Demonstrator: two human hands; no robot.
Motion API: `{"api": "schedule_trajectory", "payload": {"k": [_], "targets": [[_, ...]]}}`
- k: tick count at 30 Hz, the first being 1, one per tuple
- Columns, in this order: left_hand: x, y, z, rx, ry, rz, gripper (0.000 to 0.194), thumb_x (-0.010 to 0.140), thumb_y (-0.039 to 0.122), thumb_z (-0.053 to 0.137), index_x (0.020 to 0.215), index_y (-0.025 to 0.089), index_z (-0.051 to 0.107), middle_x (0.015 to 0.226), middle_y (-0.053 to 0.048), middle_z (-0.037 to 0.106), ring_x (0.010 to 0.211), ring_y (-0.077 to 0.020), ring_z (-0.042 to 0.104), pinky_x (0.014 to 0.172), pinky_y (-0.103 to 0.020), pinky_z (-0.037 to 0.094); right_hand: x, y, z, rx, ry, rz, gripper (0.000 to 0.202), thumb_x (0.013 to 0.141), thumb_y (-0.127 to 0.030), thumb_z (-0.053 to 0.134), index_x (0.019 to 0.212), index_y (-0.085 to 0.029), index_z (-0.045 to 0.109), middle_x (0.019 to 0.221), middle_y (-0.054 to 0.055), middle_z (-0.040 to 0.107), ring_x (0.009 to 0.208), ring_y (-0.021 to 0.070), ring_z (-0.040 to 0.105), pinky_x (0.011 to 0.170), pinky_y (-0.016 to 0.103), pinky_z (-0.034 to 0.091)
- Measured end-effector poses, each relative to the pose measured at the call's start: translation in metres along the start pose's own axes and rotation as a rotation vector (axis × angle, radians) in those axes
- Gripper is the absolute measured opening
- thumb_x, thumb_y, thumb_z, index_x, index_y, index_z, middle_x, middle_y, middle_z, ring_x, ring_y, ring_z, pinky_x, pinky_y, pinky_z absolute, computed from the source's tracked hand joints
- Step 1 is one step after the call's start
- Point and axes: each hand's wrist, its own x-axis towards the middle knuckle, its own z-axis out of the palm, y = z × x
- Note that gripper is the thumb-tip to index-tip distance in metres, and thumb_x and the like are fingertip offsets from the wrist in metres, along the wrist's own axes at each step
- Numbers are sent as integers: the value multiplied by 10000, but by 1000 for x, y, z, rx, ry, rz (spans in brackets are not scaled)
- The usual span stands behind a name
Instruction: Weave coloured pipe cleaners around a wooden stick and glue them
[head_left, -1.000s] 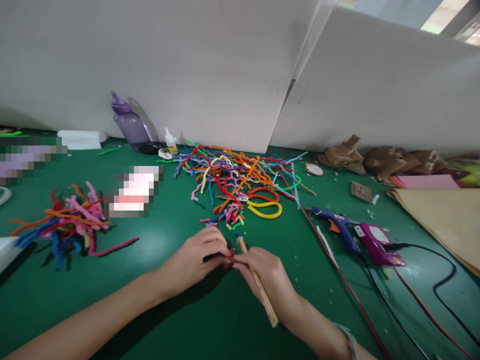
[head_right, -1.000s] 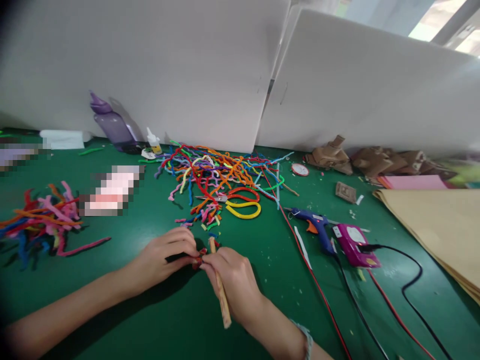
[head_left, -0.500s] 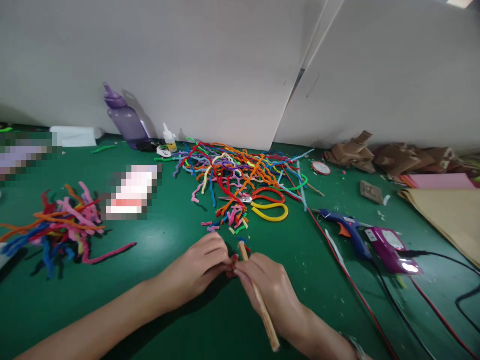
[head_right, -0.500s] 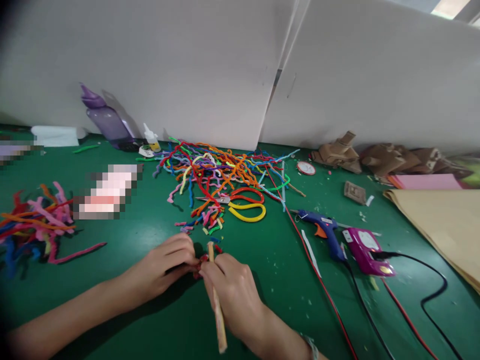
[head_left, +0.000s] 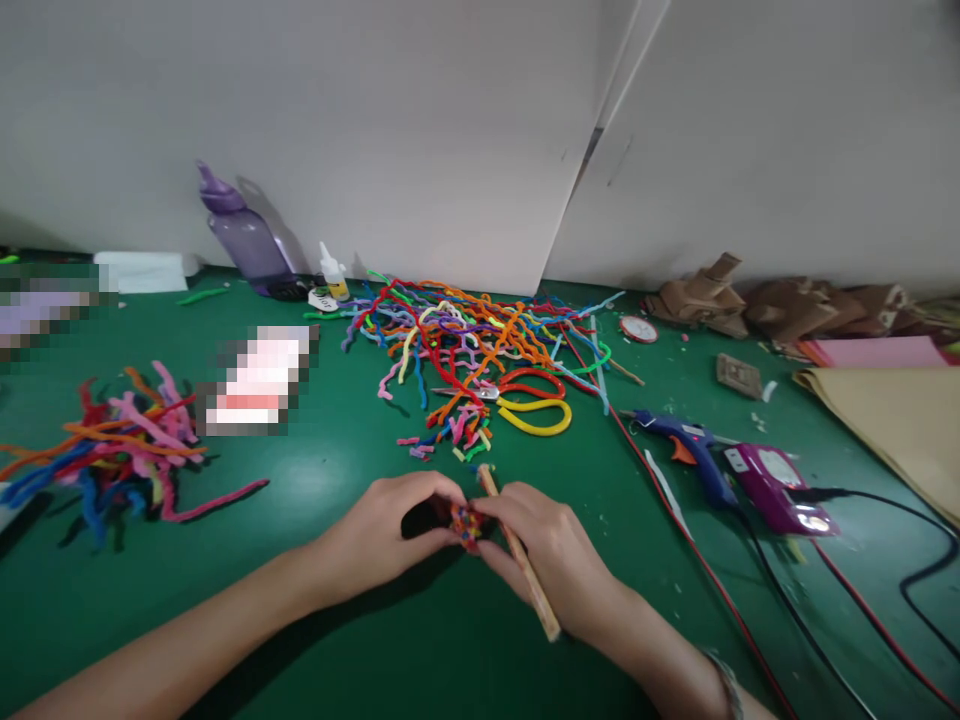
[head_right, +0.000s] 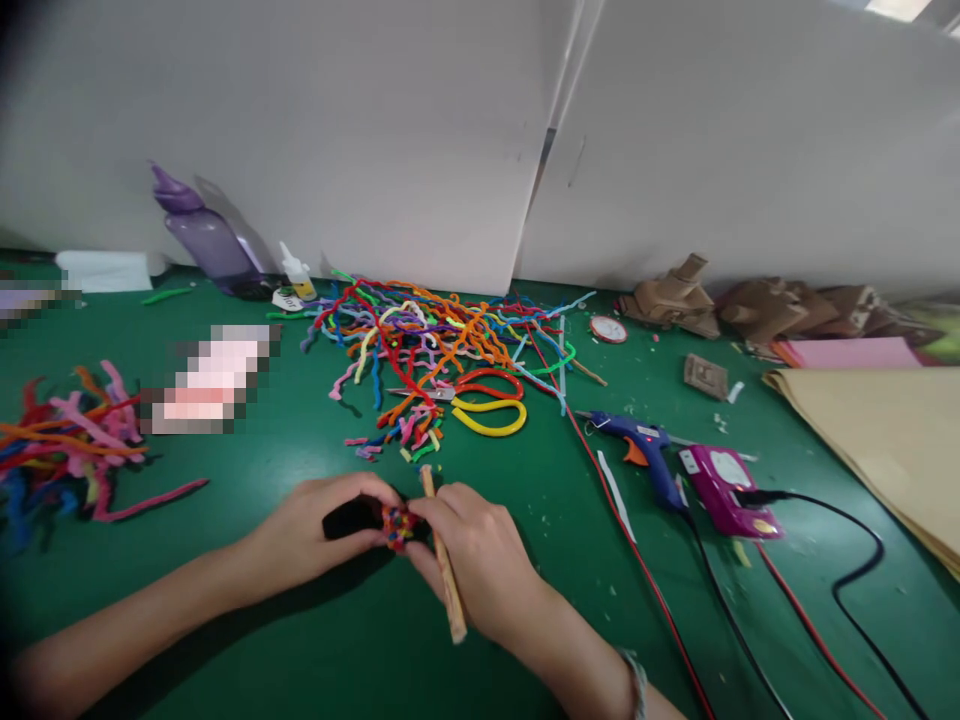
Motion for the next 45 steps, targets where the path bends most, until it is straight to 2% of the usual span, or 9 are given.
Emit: {"api": "schedule_trajectory", "payload": {"k": [4,9,15,21,26,32,35,41,45], "targets": [[2,5,-1,-185,39,14,215,827,219,633,1035,186,590,1043,-53,627,871,-143,637,779,-270,534,2,-2,5,65,76,19,60,845,-218,594,899,-199,612,820,30,627,753,150,580,667,239,438],[-1,12,0,37,99,129,199,797,247,680,987,197,650,967,-42,685,893,-168,645,817,-285,519,0,-7,11,48,145,-4,60,821,-200,585,879,-190,597,801,30,619,715,150,564,651,248,432],[-5,11,13,65,257,246,132,836,167,625,956,192,674,943,-37,718,872,-154,670,793,-257,534,-3,-15,12,-89,204,-15,86,837,-186,519,841,-170,603,745,44,585,677,155,535,618,256,420],[-4,14,18,-21,352,128,126,840,176,617,955,187,668,959,-44,711,871,-154,669,778,-259,545,2,-16,2,20,236,38,99,829,-276,595,829,-178,608,702,10,566,637,134,519,607,239,414],[-4,18,12,-97,335,87,188,862,163,588,1018,224,673,1021,-30,700,930,-151,655,832,-267,531,4,-17,-10,335,137,119,93,783,-255,668,838,-190,631,679,-28,585,585,95,533,567,189,420],[-2,16,10,-123,299,203,177,876,162,573,986,220,699,1006,-53,701,1007,-198,616,922,-366,480,7,-14,-9,448,161,203,244,746,-254,702,973,-192,636,724,-18,638,585,106,567,562,201,451],[-1,15,11,-78,310,236,196,881,138,560,985,230,698,964,-41,682,934,-164,619,856,-309,494,8,-12,-5,415,204,180,214,737,-244,710,940,-201,658,744,-10,660,609,115,588,584,206,463],[-1,15,15,-48,267,96,278,770,224,708,1044,229,661,1039,-49,637,965,-178,607,863,-311,506,7,-15,5,336,317,119,28,764,-176,646,772,-179,673,696,4,647,601,116,584,589,204,456],[-1,16,21,-176,229,-40,301,771,234,696,1065,215,636,1052,-50,647,953,-181,631,812,-310,548,6,-20,6,425,283,194,41,761,-185,647,742,-175,682,680,2,648,588,117,566,547,203,430]]}}
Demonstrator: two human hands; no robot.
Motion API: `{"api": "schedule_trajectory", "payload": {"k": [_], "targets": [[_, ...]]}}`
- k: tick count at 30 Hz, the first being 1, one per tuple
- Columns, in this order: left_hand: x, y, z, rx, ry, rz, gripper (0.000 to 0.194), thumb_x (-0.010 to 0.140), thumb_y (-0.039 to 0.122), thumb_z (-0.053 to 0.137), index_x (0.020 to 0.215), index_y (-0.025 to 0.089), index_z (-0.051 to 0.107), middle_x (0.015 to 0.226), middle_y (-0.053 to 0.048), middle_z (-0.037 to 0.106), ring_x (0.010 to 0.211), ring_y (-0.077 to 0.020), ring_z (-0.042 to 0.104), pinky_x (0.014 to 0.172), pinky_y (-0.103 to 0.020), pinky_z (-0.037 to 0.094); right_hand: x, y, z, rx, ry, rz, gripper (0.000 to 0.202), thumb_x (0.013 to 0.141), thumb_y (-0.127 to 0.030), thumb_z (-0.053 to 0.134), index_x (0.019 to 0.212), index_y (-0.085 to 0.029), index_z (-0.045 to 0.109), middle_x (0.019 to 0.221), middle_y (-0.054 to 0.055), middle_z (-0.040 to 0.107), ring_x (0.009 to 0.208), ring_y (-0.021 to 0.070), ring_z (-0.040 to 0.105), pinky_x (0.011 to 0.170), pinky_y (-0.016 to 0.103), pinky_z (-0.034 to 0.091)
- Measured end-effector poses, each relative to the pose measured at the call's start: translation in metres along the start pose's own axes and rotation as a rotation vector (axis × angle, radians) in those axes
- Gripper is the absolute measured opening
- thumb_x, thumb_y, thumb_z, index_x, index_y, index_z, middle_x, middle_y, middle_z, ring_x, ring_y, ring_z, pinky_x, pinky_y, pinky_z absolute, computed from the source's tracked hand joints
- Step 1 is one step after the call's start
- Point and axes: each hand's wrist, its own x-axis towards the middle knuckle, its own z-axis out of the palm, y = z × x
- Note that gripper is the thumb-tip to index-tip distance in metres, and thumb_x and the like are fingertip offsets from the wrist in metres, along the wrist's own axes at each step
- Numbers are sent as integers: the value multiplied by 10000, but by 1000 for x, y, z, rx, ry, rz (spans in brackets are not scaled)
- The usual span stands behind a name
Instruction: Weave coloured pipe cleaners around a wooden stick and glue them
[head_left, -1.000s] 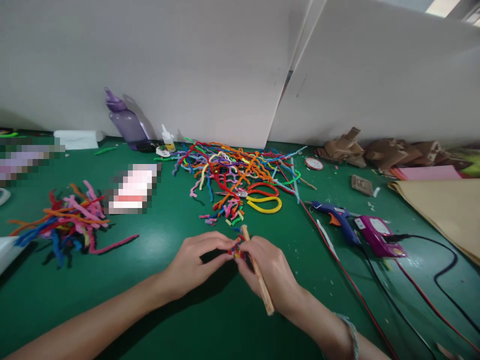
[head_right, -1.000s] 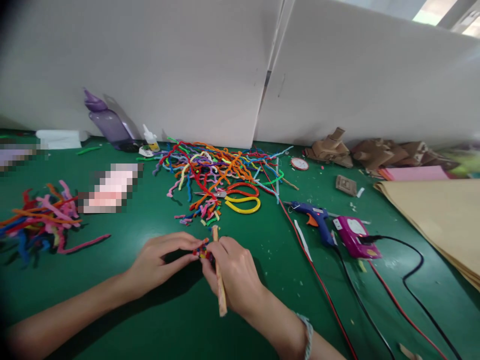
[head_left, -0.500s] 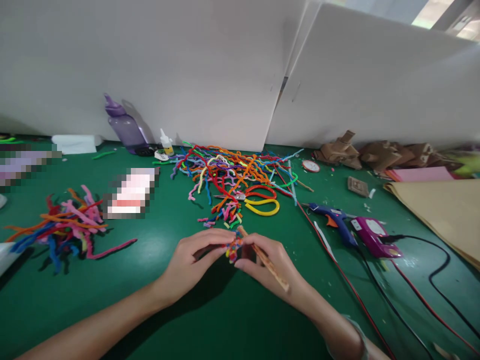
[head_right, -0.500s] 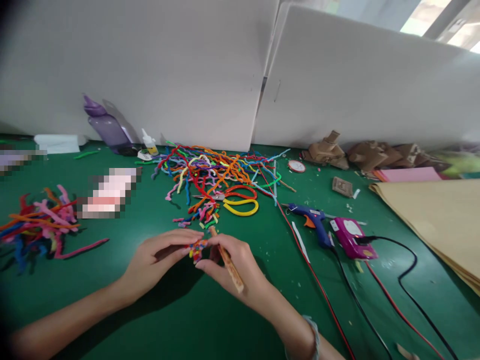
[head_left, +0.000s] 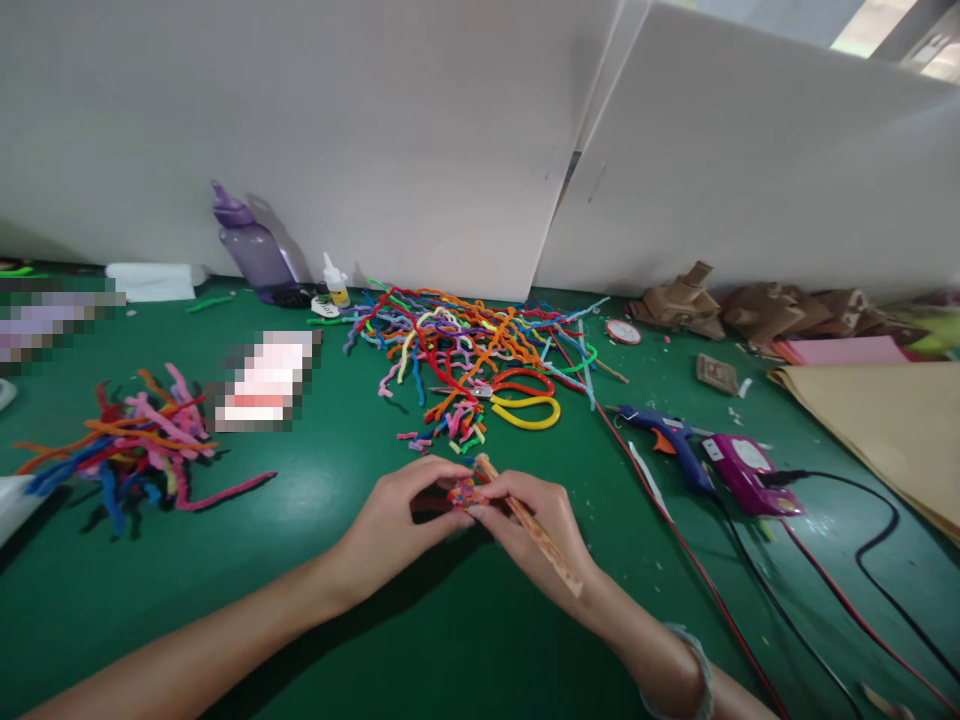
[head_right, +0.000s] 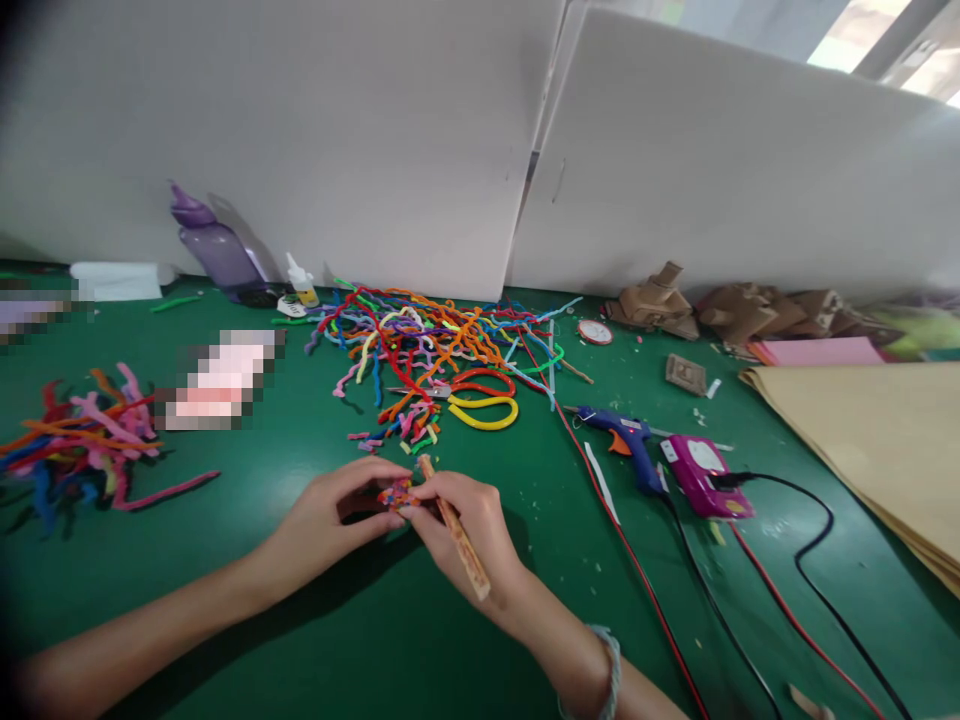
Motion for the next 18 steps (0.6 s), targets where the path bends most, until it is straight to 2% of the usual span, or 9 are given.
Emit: {"api": "schedule_trajectory", "payload": {"k": [4,6,8,10,12,14,16,18], "targets": [[1,-1,-1,-49,-43,12,296,794,233,670,1088,213,642,1103,-69,628,993,-188,622,825,-313,547,1,-1,-1,93,-11,165,88,767,-233,659,700,-175,655,614,-25,601,548,106,523,513,198,401],[1,-1,-4,-54,-49,50,302,783,218,678,1083,212,646,1094,-72,619,981,-187,622,806,-302,551,3,1,-2,117,-43,194,78,770,-235,658,720,-175,646,623,-26,600,555,107,530,528,200,414],[1,0,-6,36,-10,90,272,772,187,676,1042,213,661,1064,-64,621,958,-183,622,809,-300,546,4,4,-4,61,-82,120,25,769,-204,654,776,-180,652,677,-14,617,604,117,557,581,214,441],[0,1,-7,176,42,144,255,773,143,652,1017,215,668,1046,-54,631,956,-179,618,852,-311,524,5,7,-5,-40,-96,-39,104,761,-186,664,864,-189,655,769,11,634,699,140,585,665,239,462],[-2,2,-6,265,72,199,295,780,109,624,1053,217,650,1043,-46,644,961,-172,616,886,-311,505,4,10,-6,-132,-105,-194,147,785,-181,645,932,-192,645,837,38,634,784,160,589,722,261,464],[-3,3,-4,286,82,224,331,793,117,621,1108,216,621,1053,-41,656,967,-165,620,899,-301,499,3,10,-5,-183,-120,-286,126,833,-168,584,943,-187,643,853,55,634,817,168,585,739,270,461],[-5,5,-4,263,73,183,354,792,166,654,1138,220,603,1063,-34,664,952,-160,633,886,-287,509,2,9,-5,-176,-95,-291,127,858,-150,540,908,-181,653,823,53,642,785,160,592,724,261,460],[-6,7,-3,204,52,108,393,767,218,700,1145,225,593,1078,-26,666,912,-151,654,853,-269,531,1,7,-5,-107,-49,-191,108,859,-167,553,868,-185,659,785,35,654,730,144,604,689,240,464]]}}
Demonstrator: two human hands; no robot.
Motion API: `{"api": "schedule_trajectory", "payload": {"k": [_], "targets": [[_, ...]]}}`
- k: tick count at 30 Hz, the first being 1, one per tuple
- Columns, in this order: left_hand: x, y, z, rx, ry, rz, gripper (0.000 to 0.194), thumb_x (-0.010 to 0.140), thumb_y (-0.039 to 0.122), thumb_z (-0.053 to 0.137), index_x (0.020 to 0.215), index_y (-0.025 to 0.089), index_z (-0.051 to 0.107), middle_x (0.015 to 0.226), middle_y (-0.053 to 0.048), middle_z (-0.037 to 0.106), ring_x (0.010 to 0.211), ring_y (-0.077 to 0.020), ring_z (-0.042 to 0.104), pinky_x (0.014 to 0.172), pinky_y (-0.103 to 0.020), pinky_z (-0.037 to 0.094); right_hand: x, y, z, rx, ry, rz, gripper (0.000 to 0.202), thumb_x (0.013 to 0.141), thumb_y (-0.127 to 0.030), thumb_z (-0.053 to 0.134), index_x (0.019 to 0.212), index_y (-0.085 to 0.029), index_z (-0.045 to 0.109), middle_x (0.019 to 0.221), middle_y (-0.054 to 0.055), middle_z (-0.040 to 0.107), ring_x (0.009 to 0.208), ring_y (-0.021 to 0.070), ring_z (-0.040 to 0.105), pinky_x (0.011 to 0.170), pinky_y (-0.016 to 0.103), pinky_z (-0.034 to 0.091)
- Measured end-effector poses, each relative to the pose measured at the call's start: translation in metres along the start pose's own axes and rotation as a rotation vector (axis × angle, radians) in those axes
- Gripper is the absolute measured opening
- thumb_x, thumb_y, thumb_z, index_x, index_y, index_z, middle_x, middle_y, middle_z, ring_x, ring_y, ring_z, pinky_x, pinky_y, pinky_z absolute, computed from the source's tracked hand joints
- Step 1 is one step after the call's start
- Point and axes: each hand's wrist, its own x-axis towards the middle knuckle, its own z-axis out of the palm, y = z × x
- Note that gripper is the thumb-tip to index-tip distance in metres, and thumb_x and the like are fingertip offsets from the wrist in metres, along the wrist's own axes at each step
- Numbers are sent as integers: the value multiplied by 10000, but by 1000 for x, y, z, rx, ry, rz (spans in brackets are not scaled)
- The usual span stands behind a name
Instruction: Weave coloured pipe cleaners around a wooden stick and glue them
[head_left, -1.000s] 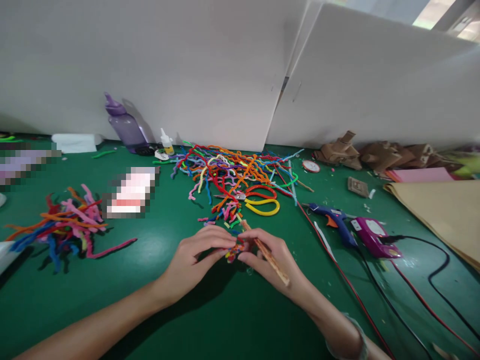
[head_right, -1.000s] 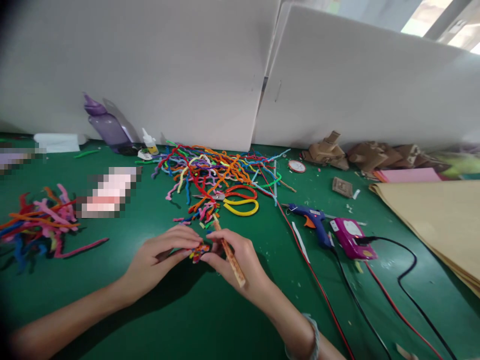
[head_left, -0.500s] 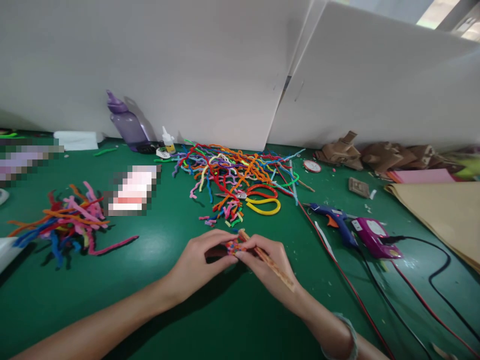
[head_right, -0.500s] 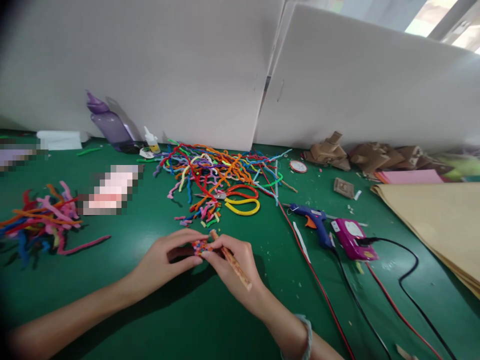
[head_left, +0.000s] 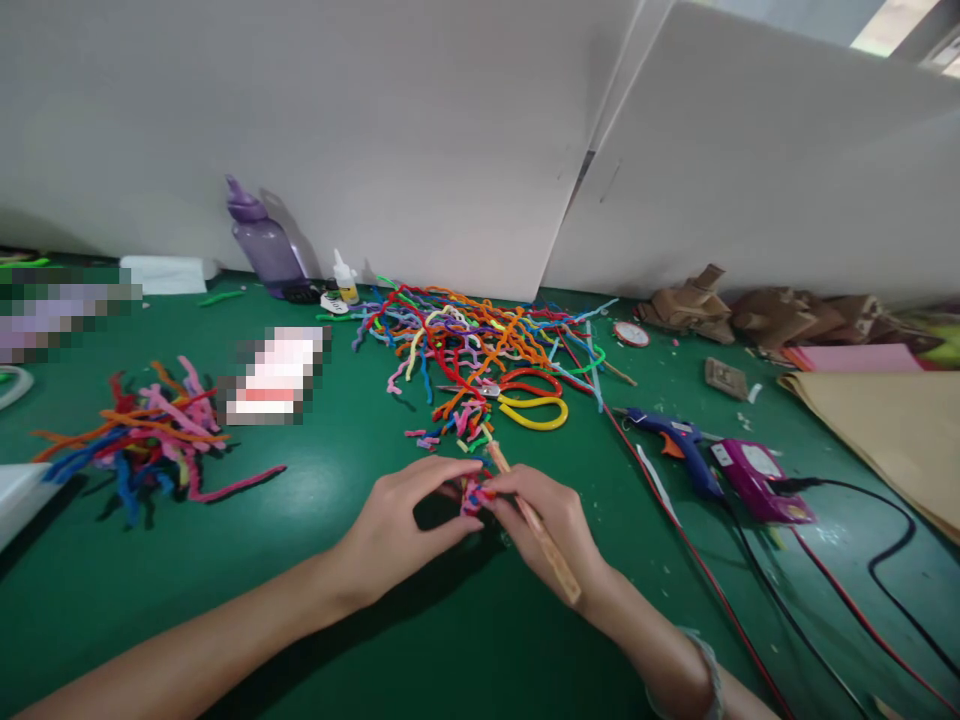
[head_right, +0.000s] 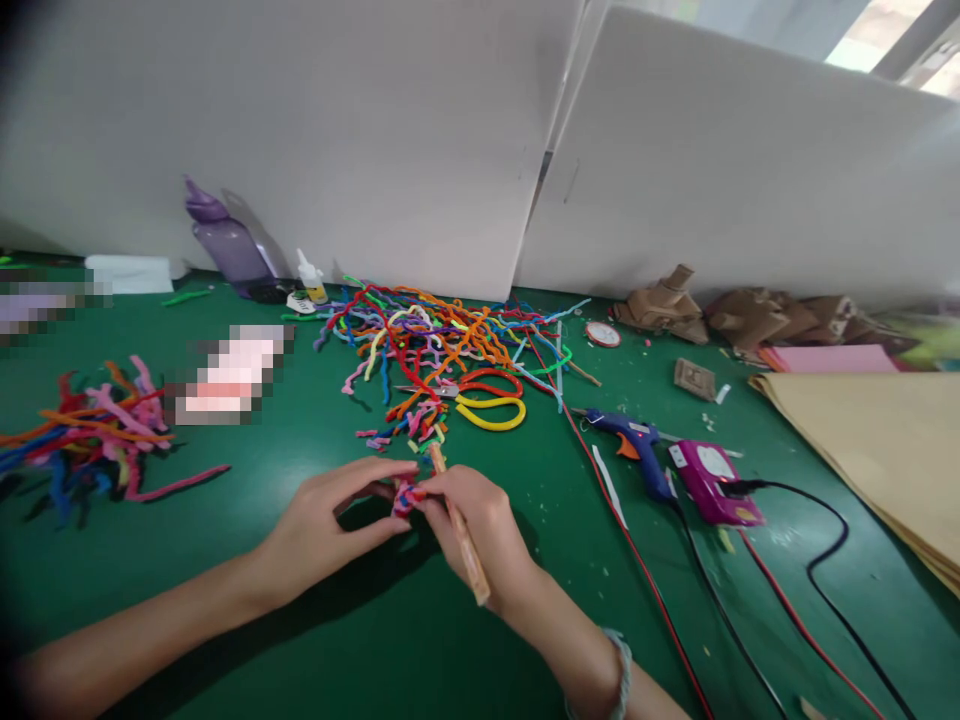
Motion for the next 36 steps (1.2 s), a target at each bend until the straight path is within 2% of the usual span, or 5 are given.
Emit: {"api": "schedule_trajectory", "payload": {"k": [3,6,15,21,36], "targets": [[-2,2,0,-72,27,-70,358,755,241,716,1094,222,605,1101,-26,668,898,-147,668,816,-255,553,0,-3,1,112,23,217,88,850,-239,585,822,-195,655,694,-2,638,585,112,578,564,202,448],[-5,2,2,-16,109,-10,183,791,227,677,971,205,651,1117,-38,668,987,-170,650,869,-279,537,0,-4,3,157,42,299,118,848,-286,584,808,-186,634,631,-22,595,470,86,509,464,189,403],[-2,0,-1,98,171,267,208,809,103,648,1004,173,668,1077,-56,659,989,-146,626,912,-247,494,-5,0,7,-259,62,-61,84,834,-148,524,878,-158,596,757,45,594,672,144,535,634,249,424],[0,-7,1,30,180,294,174,792,91,672,945,174,679,946,-33,674,903,-134,639,838,-232,523,-8,-3,9,-359,17,-75,140,874,-137,454,783,-152,559,703,47,540,649,153,479,604,268,387],[-6,-13,7,135,157,444,243,852,-7,532,1058,118,567,1020,-89,610,991,-158,578,903,-284,482,-13,-16,20,-320,82,-72,172,888,-140,444,735,-160,519,672,37,527,616,145,472,573,255,372]]}}
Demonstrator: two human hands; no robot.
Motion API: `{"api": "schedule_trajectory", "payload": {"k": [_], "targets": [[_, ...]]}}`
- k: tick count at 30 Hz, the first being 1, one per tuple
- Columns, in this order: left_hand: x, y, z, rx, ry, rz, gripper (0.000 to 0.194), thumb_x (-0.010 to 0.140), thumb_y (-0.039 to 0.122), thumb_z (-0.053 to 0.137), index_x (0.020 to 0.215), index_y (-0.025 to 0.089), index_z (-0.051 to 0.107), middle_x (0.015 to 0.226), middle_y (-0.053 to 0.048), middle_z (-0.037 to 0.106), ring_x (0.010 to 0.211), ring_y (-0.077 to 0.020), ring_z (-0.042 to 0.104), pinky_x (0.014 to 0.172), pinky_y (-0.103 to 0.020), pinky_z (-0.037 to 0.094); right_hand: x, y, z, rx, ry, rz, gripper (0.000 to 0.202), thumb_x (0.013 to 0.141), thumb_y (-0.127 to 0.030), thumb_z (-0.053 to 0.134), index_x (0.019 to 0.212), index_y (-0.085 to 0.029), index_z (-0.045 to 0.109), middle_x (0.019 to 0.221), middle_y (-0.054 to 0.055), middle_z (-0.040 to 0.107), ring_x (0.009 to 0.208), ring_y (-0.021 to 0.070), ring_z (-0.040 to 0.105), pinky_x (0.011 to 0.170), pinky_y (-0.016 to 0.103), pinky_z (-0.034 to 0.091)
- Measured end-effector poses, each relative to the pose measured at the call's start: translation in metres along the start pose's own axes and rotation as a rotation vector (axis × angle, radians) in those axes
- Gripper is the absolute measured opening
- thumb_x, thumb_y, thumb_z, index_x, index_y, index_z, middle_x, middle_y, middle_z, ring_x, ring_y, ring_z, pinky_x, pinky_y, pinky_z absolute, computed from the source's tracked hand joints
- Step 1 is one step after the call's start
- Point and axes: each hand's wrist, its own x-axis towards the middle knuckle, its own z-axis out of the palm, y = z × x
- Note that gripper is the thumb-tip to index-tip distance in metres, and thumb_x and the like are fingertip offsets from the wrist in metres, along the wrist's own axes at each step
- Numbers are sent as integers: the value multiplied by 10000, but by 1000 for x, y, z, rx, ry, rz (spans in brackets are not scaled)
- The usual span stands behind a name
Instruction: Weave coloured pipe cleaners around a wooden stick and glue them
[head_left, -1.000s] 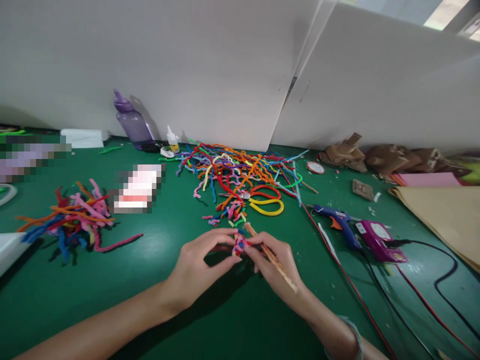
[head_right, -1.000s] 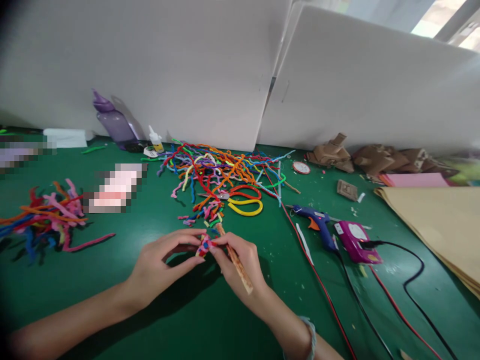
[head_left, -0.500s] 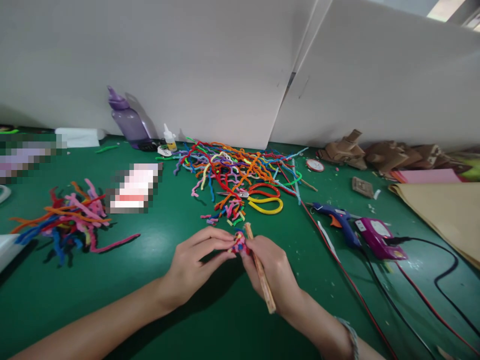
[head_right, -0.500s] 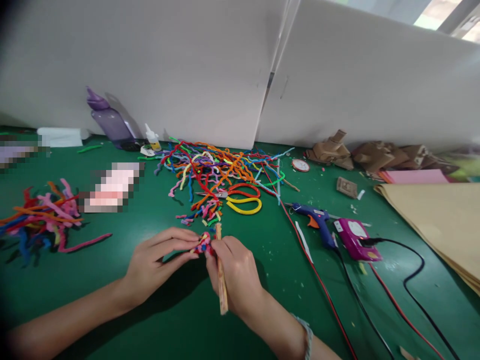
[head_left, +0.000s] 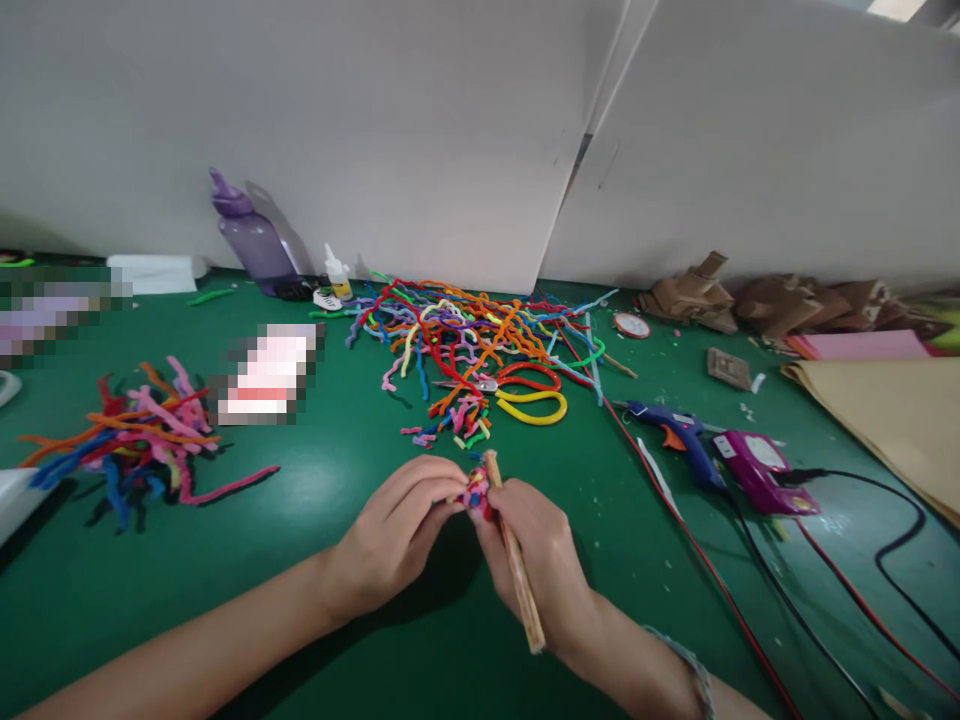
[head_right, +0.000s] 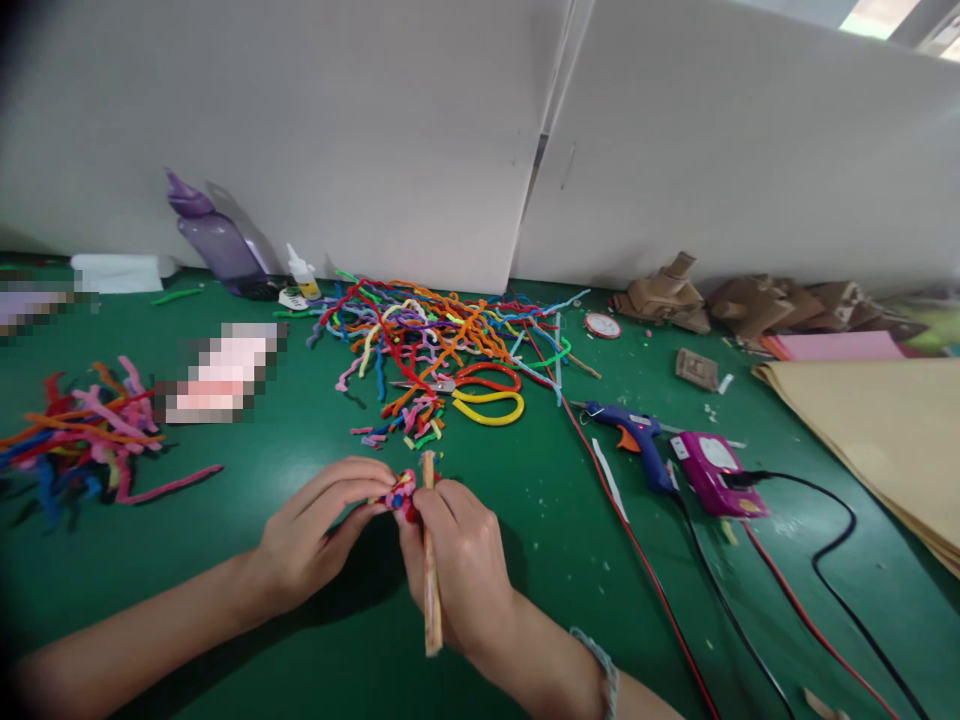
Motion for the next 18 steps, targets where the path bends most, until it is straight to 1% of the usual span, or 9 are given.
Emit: {"api": "schedule_trajectory", "payload": {"k": [2,4,6,8,10,11,14,16,18], "targets": [[2,-1,-2,-2,4,-23,219,860,16,531,1040,132,577,1005,-80,620,966,-155,593,887,-278,488,1,2,-1,-11,-4,-3,178,895,-157,448,739,-157,534,679,41,541,619,146,482,579,258,380],[7,-4,-8,-17,-18,-70,173,877,68,532,1011,158,596,980,-64,639,933,-151,611,857,-269,499,3,6,-6,-18,-36,-33,172,894,-217,495,744,-159,556,684,40,556,621,148,492,577,259,384],[13,-7,-16,-61,-85,-119,137,886,129,545,989,181,619,963,-52,659,913,-153,626,832,-263,505,7,13,-14,6,-101,-73,163,863,-305,578,779,-166,588,693,33,575,637,151,514,582,257,395],[20,-10,-23,-143,-176,-151,122,881,166,567,971,195,643,952,-46,673,894,-150,636,814,-253,504,12,19,-23,67,-158,-87,218,810,-370,655,894,-172,614,751,35,608,696,160,550,626,257,423],[24,-12,-27,-234,-262,-189,114,876,186,578,947,202,666,928,-43,678,863,-145,642,793,-244,503,16,23,-31,162,-219,-94,322,800,-373,671,1044,-176,600,841,47,630,770,162,574,691,257,447],[25,-13,-27,-278,-297,-219,111,874,196,582,932,203,676,914,-42,678,849,-145,644,782,-243,504,17,24,-33,204,-257,-99,317,820,-356,652,1076,-178,594,866,51,632,792,159,578,712,256,451],[24,-12,-23,-446,-334,-413,106,839,228,625,929,196,671,875,-40,692,805,-155,661,727,-248,524,19,23,-35,247,-337,-131,163,893,-289,560,996,-187,636,833,45,628,775,146,570,702,246,443],[22,-11,-19,-569,-322,-567,116,802,238,662,906,185,660,844,-32,702,771,-157,671,692,-246,534,18,23,-34,217,-320,-146,137,899,-270,551,941,-185,650,801,41,622,756,146,554,685,248,427],[20,-9,-16,-660,-318,-666,105,775,238,685,855,176,661,805,-22,703,740,-156,672,678,-246,535,16,23,-31,189,-296,-173,128,893,-258,562,947,-177,646,775,34,611,734,145,532,665,250,410]]}}
